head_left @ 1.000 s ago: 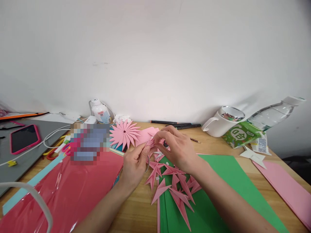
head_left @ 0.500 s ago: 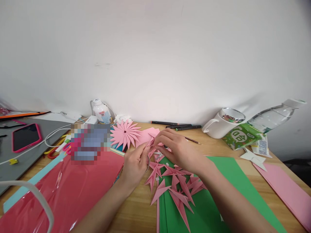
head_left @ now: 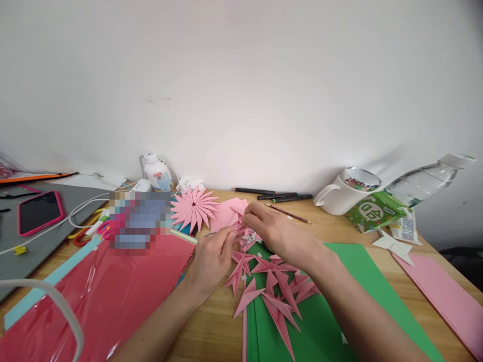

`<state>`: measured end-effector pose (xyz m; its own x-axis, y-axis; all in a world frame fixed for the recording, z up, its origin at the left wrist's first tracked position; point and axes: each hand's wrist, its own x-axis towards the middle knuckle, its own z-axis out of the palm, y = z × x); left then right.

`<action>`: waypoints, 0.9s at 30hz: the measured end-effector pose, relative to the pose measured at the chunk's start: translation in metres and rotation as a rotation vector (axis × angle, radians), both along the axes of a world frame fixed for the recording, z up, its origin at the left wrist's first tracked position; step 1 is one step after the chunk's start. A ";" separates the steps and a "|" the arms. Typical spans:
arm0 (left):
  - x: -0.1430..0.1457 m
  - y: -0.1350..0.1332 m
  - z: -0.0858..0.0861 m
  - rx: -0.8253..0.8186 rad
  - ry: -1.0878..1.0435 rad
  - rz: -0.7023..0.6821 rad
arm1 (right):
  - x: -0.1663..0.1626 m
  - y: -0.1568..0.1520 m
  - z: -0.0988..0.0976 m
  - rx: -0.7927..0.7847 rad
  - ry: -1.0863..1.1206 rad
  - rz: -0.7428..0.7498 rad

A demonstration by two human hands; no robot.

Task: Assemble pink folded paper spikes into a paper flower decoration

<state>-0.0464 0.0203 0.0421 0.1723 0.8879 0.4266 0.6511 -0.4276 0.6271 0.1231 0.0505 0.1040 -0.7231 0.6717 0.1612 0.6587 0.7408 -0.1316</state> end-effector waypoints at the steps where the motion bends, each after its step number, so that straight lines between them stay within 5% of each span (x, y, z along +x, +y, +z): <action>1: 0.000 0.000 0.000 -0.006 0.008 0.003 | -0.001 0.000 -0.001 0.015 -0.015 0.003; 17: 0.000 0.003 -0.003 -0.114 0.146 -0.003 | -0.016 -0.006 -0.006 0.306 -0.262 0.094; 27: 0.000 0.003 -0.003 -0.079 0.139 0.020 | -0.002 0.003 -0.007 -0.023 -0.095 -0.012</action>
